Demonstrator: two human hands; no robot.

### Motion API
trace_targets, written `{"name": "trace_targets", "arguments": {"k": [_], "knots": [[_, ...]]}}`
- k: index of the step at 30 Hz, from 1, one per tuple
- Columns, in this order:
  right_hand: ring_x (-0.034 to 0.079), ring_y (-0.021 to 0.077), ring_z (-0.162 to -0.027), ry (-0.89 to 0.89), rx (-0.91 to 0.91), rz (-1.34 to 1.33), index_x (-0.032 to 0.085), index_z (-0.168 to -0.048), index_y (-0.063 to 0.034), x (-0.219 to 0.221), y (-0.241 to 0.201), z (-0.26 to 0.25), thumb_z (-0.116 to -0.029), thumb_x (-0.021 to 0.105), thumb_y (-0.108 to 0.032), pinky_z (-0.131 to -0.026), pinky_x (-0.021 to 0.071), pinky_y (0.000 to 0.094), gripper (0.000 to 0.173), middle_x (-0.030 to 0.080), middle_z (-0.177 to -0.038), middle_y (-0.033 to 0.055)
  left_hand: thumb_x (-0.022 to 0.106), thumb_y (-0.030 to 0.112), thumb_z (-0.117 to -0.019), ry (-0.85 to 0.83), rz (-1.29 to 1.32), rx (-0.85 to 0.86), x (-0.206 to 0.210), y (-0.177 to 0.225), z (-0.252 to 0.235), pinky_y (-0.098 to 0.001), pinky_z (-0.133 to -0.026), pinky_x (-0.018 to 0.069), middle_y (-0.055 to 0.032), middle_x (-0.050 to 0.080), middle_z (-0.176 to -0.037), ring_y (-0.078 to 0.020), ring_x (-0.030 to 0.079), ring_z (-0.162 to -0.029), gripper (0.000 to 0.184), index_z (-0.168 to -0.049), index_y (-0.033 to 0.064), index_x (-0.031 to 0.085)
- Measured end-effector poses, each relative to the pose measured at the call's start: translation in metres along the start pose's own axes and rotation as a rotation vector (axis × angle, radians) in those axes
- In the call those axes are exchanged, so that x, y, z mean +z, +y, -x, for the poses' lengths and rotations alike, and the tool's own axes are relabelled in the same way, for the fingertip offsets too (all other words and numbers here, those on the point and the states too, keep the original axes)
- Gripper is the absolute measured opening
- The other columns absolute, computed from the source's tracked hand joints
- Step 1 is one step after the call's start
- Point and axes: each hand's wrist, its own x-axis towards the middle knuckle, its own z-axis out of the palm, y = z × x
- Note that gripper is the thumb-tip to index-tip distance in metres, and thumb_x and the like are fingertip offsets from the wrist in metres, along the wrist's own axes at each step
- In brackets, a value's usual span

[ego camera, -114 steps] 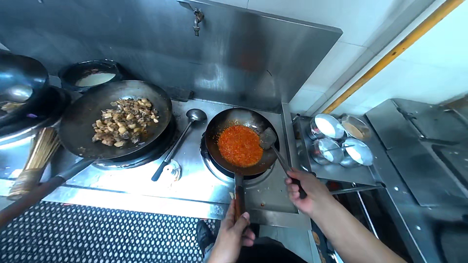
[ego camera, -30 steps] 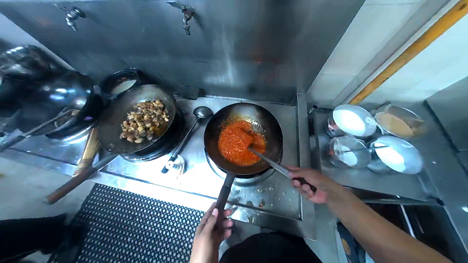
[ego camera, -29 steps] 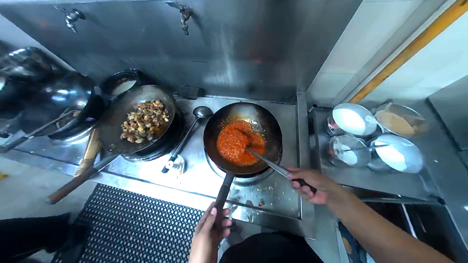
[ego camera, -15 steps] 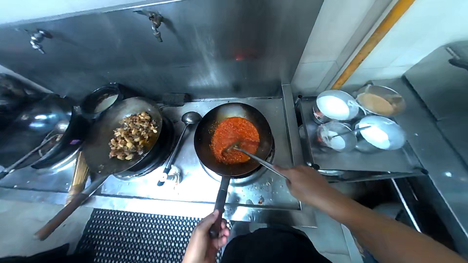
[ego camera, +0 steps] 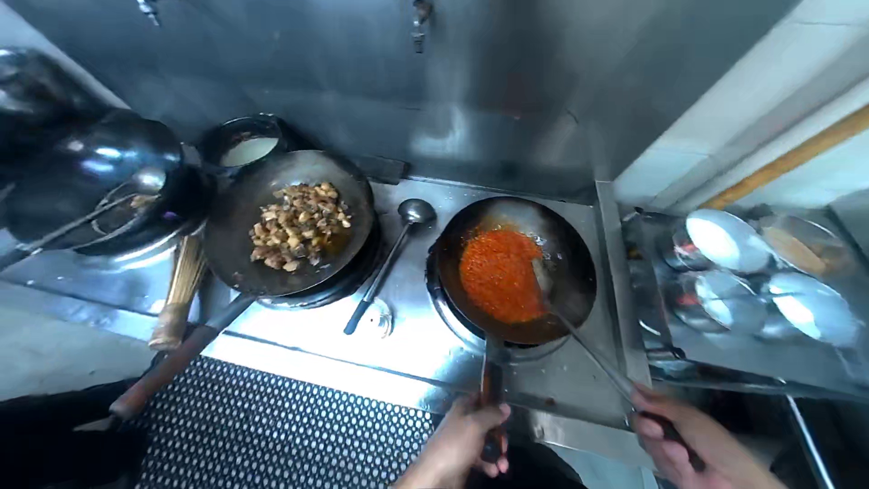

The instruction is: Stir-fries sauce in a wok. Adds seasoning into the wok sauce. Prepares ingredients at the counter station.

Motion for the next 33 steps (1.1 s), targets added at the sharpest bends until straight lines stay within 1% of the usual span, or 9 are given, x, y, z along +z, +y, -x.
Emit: {"name": "trace_targets", "arguments": {"k": [3, 11, 17, 19, 21, 25, 28, 31, 33], "knots": [[0.048, 0.0023, -0.043, -0.15, -0.057, 0.04, 0.046, -0.142, -0.019, 0.022, 0.016, 0.002, -0.1076, 0.038, -0.015, -0.036, 0.0409, 0.0159, 0.036, 0.052, -0.066, -0.003, 0.058, 0.033, -0.1047, -0.075, -0.07, 0.005, -0.008, 0.006, -0.001, -0.0291, -0.056, 0.056, -0.0089, 0.067, -0.078, -0.0174, 0.066, -0.063, 0.036, -0.128, 0.0069, 0.054], [0.045, 0.0121, -0.043, 0.252, -0.47, 0.82, 0.042, -0.159, -0.0177, 0.012, -0.047, 0.032, -0.0987, 0.06, -0.011, -0.038, 0.0406, 0.0297, 0.063, 0.057, -0.068, 0.0028, 0.058, 0.032, -0.1052, -0.113, -0.053, 0.021, -0.022, 0.006, -0.004, -0.0279, -0.053, 0.0546, -0.0079, 0.066, -0.075, -0.0161, 0.065, -0.06, 0.034, -0.126, 0.0054, 0.055], [0.046, 0.0026, -0.041, 0.013, -0.118, 0.163, 0.05, -0.132, -0.0223, -0.005, -0.026, -0.036, -0.1101, 0.036, -0.023, -0.035, 0.0404, 0.0167, 0.027, 0.053, -0.066, -0.003, 0.059, 0.034, -0.1049, -0.105, -0.063, 0.021, -0.023, 0.006, -0.005, -0.0278, -0.054, 0.055, -0.007, 0.068, -0.077, -0.0155, 0.066, -0.061, 0.036, -0.128, 0.0067, 0.055], [0.048, 0.0021, -0.04, -0.116, 0.027, -0.076, 0.057, -0.111, -0.0197, -0.002, -0.005, -0.047, -0.1102, 0.038, -0.034, -0.034, 0.0417, 0.0154, 0.023, 0.056, -0.064, -0.0021, 0.059, 0.034, -0.1048, -0.098, -0.063, 0.016, -0.023, 0.005, -0.005, -0.028, -0.055, 0.0551, -0.0072, 0.068, -0.078, -0.0158, 0.066, -0.061, 0.037, -0.128, 0.0063, 0.055], [0.049, 0.0031, -0.039, -0.205, 0.074, -0.147, 0.059, -0.113, -0.0197, -0.001, 0.004, -0.045, -0.1088, 0.042, -0.034, -0.034, 0.0428, 0.0158, 0.023, 0.056, -0.065, -0.0007, 0.059, 0.034, -0.1046, -0.097, -0.06, 0.015, -0.023, 0.005, -0.007, -0.0288, -0.054, 0.0557, -0.0078, 0.068, -0.077, -0.0167, 0.066, -0.061, 0.036, -0.127, 0.0059, 0.055], [0.048, 0.0036, -0.042, -0.094, -0.147, 0.34, 0.046, -0.15, -0.0218, 0.001, -0.017, 0.003, -0.1055, 0.042, -0.016, -0.035, 0.0411, 0.0178, 0.045, 0.054, -0.068, -0.002, 0.058, 0.034, -0.1051, -0.108, -0.039, 0.015, -0.025, 0.004, -0.007, -0.0287, -0.055, 0.0561, -0.0081, 0.067, -0.077, -0.0169, 0.066, -0.061, 0.036, -0.127, 0.0064, 0.055], [0.047, 0.0103, -0.046, 0.117, -0.334, 0.895, 0.05, -0.154, -0.0195, 0.009, -0.042, 0.056, -0.0983, 0.062, -0.011, -0.04, 0.0416, 0.0271, 0.058, 0.06, -0.073, 0.0023, 0.059, 0.032, -0.105, -0.094, -0.016, 0.005, -0.024, 0.005, -0.006, -0.0289, -0.054, 0.0567, -0.0082, 0.067, -0.076, -0.0173, 0.067, -0.061, 0.034, -0.127, 0.0057, 0.054], [0.068, 0.0247, -0.082, 0.263, -0.391, 1.362, 0.056, -0.15, -0.0304, 0.02, -0.05, 0.091, -0.0955, 0.071, -0.022, -0.075, 0.0569, 0.0512, 0.057, 0.074, -0.109, 0.0118, 0.058, 0.033, -0.1059, -0.071, -0.036, -0.007, -0.023, 0.008, -0.003, -0.0296, -0.055, 0.057, -0.0087, 0.067, -0.077, -0.0181, 0.067, -0.063, 0.034, -0.127, 0.0056, 0.055], [0.069, 0.0357, -0.1, 0.334, -0.343, 1.591, 0.054, -0.151, -0.0351, 0.037, -0.041, 0.099, -0.0984, 0.066, -0.026, -0.091, 0.0523, 0.0626, 0.055, 0.072, -0.116, 0.0173, 0.057, 0.032, -0.106, -0.061, -0.044, -0.003, -0.022, 0.007, -0.004, -0.03, -0.055, 0.0569, -0.0096, 0.067, -0.077, -0.0188, 0.067, -0.063, 0.034, -0.126, 0.0047, 0.056]]}}
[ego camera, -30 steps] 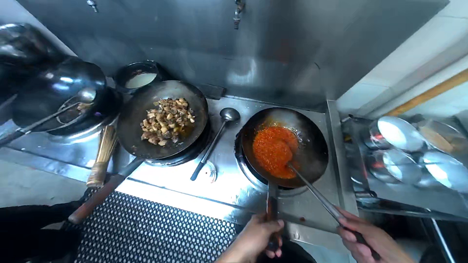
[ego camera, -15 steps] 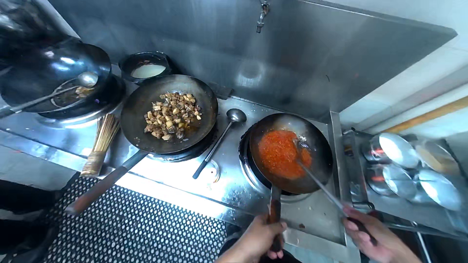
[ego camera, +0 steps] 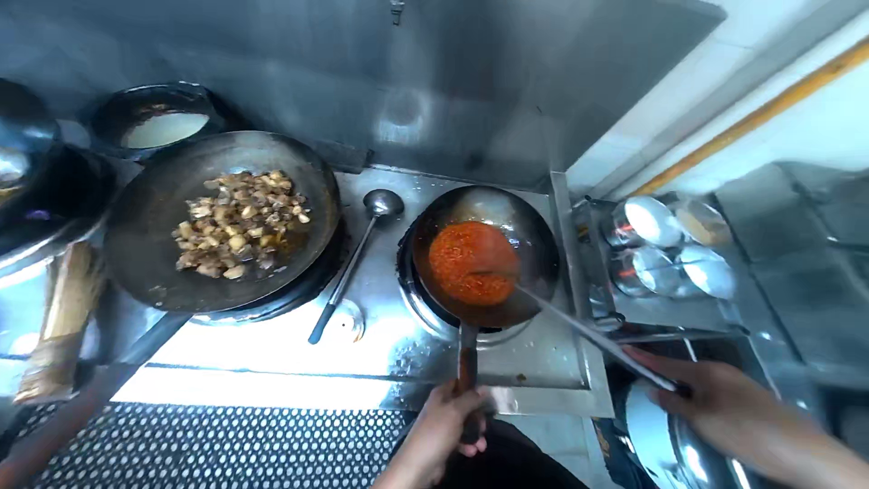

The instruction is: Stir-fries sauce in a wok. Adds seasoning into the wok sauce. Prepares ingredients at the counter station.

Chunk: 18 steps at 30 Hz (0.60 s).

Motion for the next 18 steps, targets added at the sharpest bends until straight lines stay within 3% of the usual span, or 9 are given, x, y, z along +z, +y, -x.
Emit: {"name": "trace_targets", "arguments": {"k": [2, 4, 8, 9, 10, 11, 12, 14, 18], "knots": [[0.068, 0.0432, -0.109, -0.01, 0.005, 0.198, 0.05, -0.153, -0.0391, 0.018, -0.02, -0.006, -0.0991, 0.061, -0.025, -0.095, 0.0497, 0.0669, 0.057, 0.073, -0.116, 0.0196, 0.058, 0.032, -0.106, 0.005, 0.003, 0.006, -0.001, -0.002, -0.003, -0.0311, -0.055, 0.0576, -0.011, 0.067, -0.077, -0.0203, 0.067, -0.062, 0.035, -0.126, 0.0038, 0.056], [0.066, 0.0433, -0.113, -0.031, 0.041, 0.254, 0.043, -0.157, -0.0419, 0.038, -0.041, -0.026, -0.1005, 0.057, -0.023, -0.097, 0.0496, 0.065, 0.061, 0.072, -0.118, 0.0195, 0.057, 0.032, -0.1059, 0.007, 0.008, 0.011, -0.003, -0.005, -0.004, -0.0318, -0.055, 0.0579, -0.0118, 0.067, -0.078, -0.021, 0.067, -0.062, 0.035, -0.125, 0.0033, 0.055], [0.066, 0.0326, -0.113, 0.027, 0.049, -0.041, 0.047, -0.155, -0.0371, 0.044, -0.038, -0.063, -0.1026, 0.056, -0.024, -0.1, 0.0508, 0.0559, 0.055, 0.069, -0.126, 0.0147, 0.055, 0.03, -0.1071, -0.009, 0.02, 0.013, 0.0, -0.003, -0.003, -0.0302, -0.053, 0.0569, -0.0119, 0.066, -0.076, -0.0199, 0.067, -0.06, 0.032, -0.124, 0.0022, 0.055], [0.068, 0.0279, -0.106, 0.067, 0.024, -0.197, 0.052, -0.152, -0.0335, 0.04, -0.026, -0.065, -0.1011, 0.06, -0.023, -0.095, 0.054, 0.0521, 0.053, 0.07, -0.123, 0.0124, 0.055, 0.03, -0.1071, -0.008, 0.024, 0.01, 0.001, -0.001, -0.003, -0.0301, -0.053, 0.0568, -0.0115, 0.067, -0.076, -0.0195, 0.067, -0.06, 0.032, -0.124, 0.0025, 0.054], [0.069, 0.0222, -0.091, 0.11, 0.002, -0.352, 0.057, -0.149, -0.0297, 0.037, -0.014, -0.065, -0.0997, 0.064, -0.02, -0.082, 0.0577, 0.0461, 0.051, 0.073, -0.113, 0.0094, 0.056, 0.03, -0.1068, 0.002, 0.036, 0.006, 0.001, -0.001, -0.002, -0.0303, -0.053, 0.0569, -0.0113, 0.067, -0.077, -0.0194, 0.067, -0.061, 0.032, -0.125, 0.0029, 0.055], [0.061, 0.0167, -0.066, 0.141, -0.002, -0.531, 0.059, -0.148, -0.0249, 0.034, -0.002, -0.063, -0.0988, 0.065, -0.016, -0.058, 0.0533, 0.0375, 0.05, 0.071, -0.093, 0.0076, 0.057, 0.029, -0.1064, 0.014, 0.053, 0.003, 0.0, -0.002, -0.001, -0.0302, -0.054, 0.0572, -0.0108, 0.067, -0.077, -0.0192, 0.067, -0.061, 0.032, -0.125, 0.0034, 0.055], [0.05, 0.0123, -0.049, 0.135, 0.014, -0.699, 0.056, -0.15, -0.0223, 0.029, 0.009, -0.061, -0.0992, 0.063, -0.013, -0.042, 0.0438, 0.03, 0.052, 0.064, -0.078, 0.0053, 0.057, 0.029, -0.1062, 0.018, 0.074, 0.004, -0.001, -0.004, -0.001, -0.0298, -0.054, 0.0572, -0.0101, 0.066, -0.077, -0.0188, 0.067, -0.062, 0.032, -0.126, 0.004, 0.055], [0.041, 0.0089, -0.042, 0.098, 0.089, -0.901, 0.048, -0.155, -0.023, 0.015, 0.026, -0.063, -0.1021, 0.055, -0.012, -0.035, 0.0361, 0.0248, 0.054, 0.059, -0.073, 0.0042, 0.057, 0.029, -0.106, 0.018, 0.107, 0.021, 0.0, -0.006, -0.002, -0.0296, -0.054, 0.0563, -0.0091, 0.065, -0.077, -0.0181, 0.066, -0.062, 0.032, -0.128, 0.0053, 0.054], [0.042, 0.0057, -0.042, 0.016, 0.238, -1.056, 0.045, -0.154, -0.0207, 0.014, 0.035, -0.101, -0.1071, 0.047, -0.015, -0.035, 0.0355, 0.02, 0.047, 0.053, -0.069, 0.001, 0.057, 0.029, -0.106, 0.032, 0.117, 0.031, 0.003, -0.007, -0.001, -0.0289, -0.054, 0.0559, -0.0085, 0.065, -0.075, -0.0177, 0.065, -0.06, 0.032, -0.128, 0.006, 0.054]]}}
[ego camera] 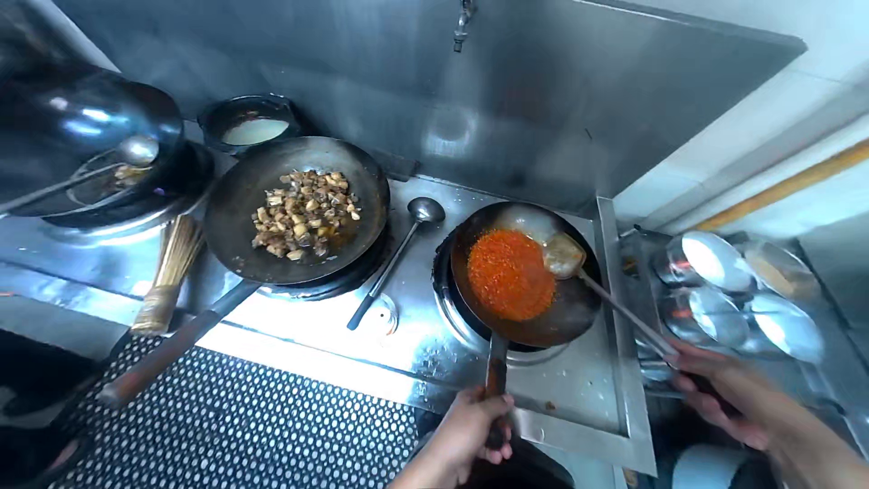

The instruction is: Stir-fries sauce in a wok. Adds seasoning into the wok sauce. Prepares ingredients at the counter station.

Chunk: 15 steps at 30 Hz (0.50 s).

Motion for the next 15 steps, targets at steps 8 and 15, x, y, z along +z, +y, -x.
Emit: {"name": "trace_targets", "arguments": {"k": [8, 15], "knots": [[0.044, 0.0011, -0.04, -0.479, 0.105, -0.348, 0.05, -0.142, -0.0229, 0.025, 0.029, -0.071, -0.107, 0.042, -0.021, -0.033, 0.0392, 0.0148, 0.036, 0.051, -0.067, -0.0029, 0.052, 0.03, -0.1082, 0.137, 0.011, 0.102, 0.01, -0.005, 0.006, -0.0292, -0.057, 0.0564, -0.0131, 0.073, -0.095, -0.019, 0.069, -0.067, 0.036, -0.137, 0.0084, 0.057], [0.064, 0.0189, -0.07, -0.166, -0.44, 0.868, 0.062, -0.144, -0.0327, -0.052, -0.039, 0.014, -0.0946, 0.073, -0.02, -0.066, 0.0549, 0.0431, 0.053, 0.073, -0.095, 0.008, 0.047, 0.026, -0.1099, 0.187, 0.036, 0.157, 0.037, -0.018, 0.01, -0.023, -0.046, 0.0467, -0.0103, 0.072, -0.1, -0.0111, 0.058, -0.054, 0.036, -0.141, 0.0094, 0.053]]}}
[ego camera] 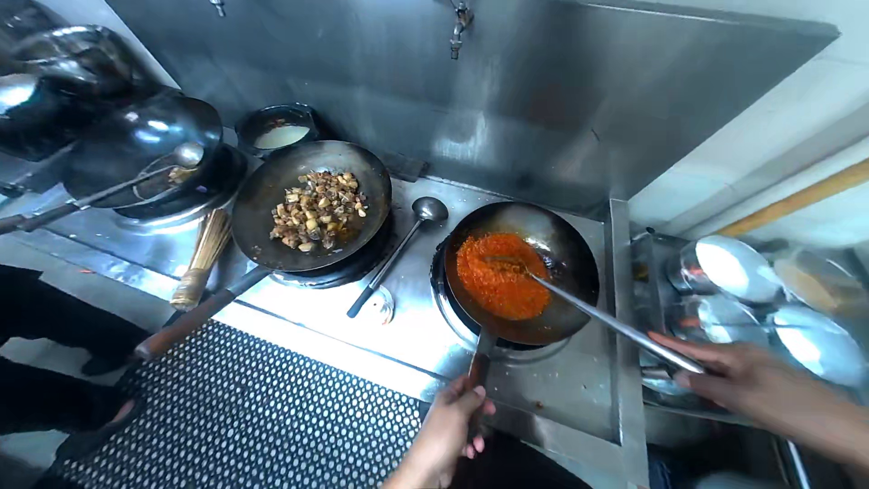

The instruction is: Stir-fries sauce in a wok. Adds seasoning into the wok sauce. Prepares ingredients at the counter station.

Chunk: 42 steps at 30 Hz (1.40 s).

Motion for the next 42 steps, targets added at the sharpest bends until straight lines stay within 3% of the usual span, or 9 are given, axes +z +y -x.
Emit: {"name": "trace_targets", "arguments": {"k": [3, 10, 13, 15, 27, 30, 34, 38, 42], "knots": [[0.07, 0.0337, -0.103, -0.031, -0.032, 0.411, 0.06, -0.145, -0.0405, -0.002, -0.014, 0.028, -0.0971, 0.069, -0.025, -0.092, 0.0528, 0.0607, 0.051, 0.074, -0.117, 0.0136, 0.047, 0.024, -0.1098, -0.026, -0.002, 0.015, 0.012, -0.01, 0.0, -0.0239, -0.046, 0.0482, -0.0111, 0.071, -0.103, -0.0119, 0.058, -0.054, 0.034, -0.139, 0.0082, 0.052], [0.068, 0.0363, -0.111, -0.019, 0.126, 0.363, 0.048, -0.155, -0.0376, 0.071, -0.039, -0.016, -0.1021, 0.056, -0.023, -0.098, 0.0517, 0.0583, 0.055, 0.072, -0.12, 0.0159, 0.046, 0.023, -0.11, 0.003, 0.032, 0.021, 0.023, -0.019, -0.004, -0.0247, -0.046, 0.0485, -0.0131, 0.071, -0.102, -0.0131, 0.058, -0.054, 0.034, -0.139, 0.0058, 0.053], [0.064, 0.0195, -0.073, 0.051, 0.09, -0.133, 0.056, -0.15, -0.0276, 0.056, -0.014, -0.023, -0.1004, 0.065, -0.019, -0.068, 0.0553, 0.0397, 0.052, 0.071, -0.103, 0.0097, 0.049, 0.021, -0.1089, -0.013, 0.026, 0.026, 0.02, -0.016, -0.001, -0.0256, -0.049, 0.0495, -0.0134, 0.071, -0.106, -0.0141, 0.061, -0.058, 0.035, -0.14, 0.0065, 0.053], [0.046, 0.0111, -0.048, 0.067, 0.166, -0.451, 0.055, -0.151, -0.023, 0.038, -0.008, -0.007, -0.1018, 0.063, -0.015, -0.042, 0.0403, 0.0268, 0.051, 0.061, -0.077, 0.0056, 0.049, 0.022, -0.1085, -0.035, 0.033, 0.046, 0.016, -0.021, 0.001, -0.0262, -0.05, 0.0503, -0.0136, 0.071, -0.109, -0.0144, 0.061, -0.059, 0.037, -0.142, 0.0068, 0.052], [0.045, 0.0021, -0.039, -0.221, 0.438, -1.388, 0.054, -0.128, -0.0171, 0.098, 0.02, -0.073, -0.1068, 0.048, -0.023, -0.033, 0.0395, 0.0155, 0.022, 0.053, -0.066, -0.0012, 0.052, 0.023, -0.1081, -0.131, -0.004, 0.04, -0.003, -0.024, 0.0, -0.0281, -0.056, 0.055, -0.0137, 0.073, -0.106, -0.0163, 0.066, -0.064, 0.036, -0.139, 0.0049, 0.054], [0.046, 0.0035, -0.044, -0.239, 0.238, -1.141, 0.048, -0.149, -0.0161, 0.087, 0.016, -0.057, -0.1035, 0.05, -0.014, -0.037, 0.0404, 0.0169, 0.046, 0.054, -0.072, 0.0005, 0.051, 0.023, -0.1083, -0.154, 0.031, 0.004, -0.007, -0.022, -0.005, -0.0291, -0.056, 0.0567, -0.015, 0.073, -0.106, -0.0178, 0.067, -0.065, 0.034, -0.137, 0.0042, 0.054], [0.05, 0.0102, -0.053, -0.07, 0.118, -0.323, 0.059, -0.147, -0.0253, 0.03, -0.013, 0.002, -0.0992, 0.064, -0.016, -0.047, 0.0441, 0.0278, 0.049, 0.063, -0.081, 0.0026, 0.051, 0.025, -0.1079, -0.166, 0.005, 0.029, -0.001, -0.019, 0.0, -0.0287, -0.053, 0.0558, -0.0114, 0.067, -0.092, -0.0164, 0.063, -0.059, 0.035, -0.136, 0.0042, 0.05], [0.069, 0.0246, -0.096, -0.034, 0.076, 0.307, 0.06, -0.145, -0.0395, 0.008, -0.044, 0.048, -0.0986, 0.066, -0.026, -0.09, 0.0546, 0.0529, 0.049, 0.074, -0.113, 0.0079, 0.051, 0.025, -0.1077, -0.17, -0.031, 0.055, 0.0, -0.017, -0.005, -0.0293, -0.051, 0.0543, -0.0112, 0.067, -0.087, -0.017, 0.062, -0.058, 0.039, -0.14, 0.004, 0.048], [0.065, 0.041, -0.116, -0.081, 0.177, 0.575, 0.048, -0.153, -0.0436, 0.051, -0.077, 0.04, -0.0996, 0.058, -0.022, -0.098, 0.0497, 0.0637, 0.058, 0.071, -0.123, 0.0164, 0.048, 0.024, -0.1093, -0.078, -0.075, 0.027, 0.004, -0.016, -0.006, -0.0268, -0.047, 0.0478, -0.0072, 0.062, -0.083, -0.013, 0.054, -0.053, 0.046, -0.151, 0.0083, 0.04]]}}
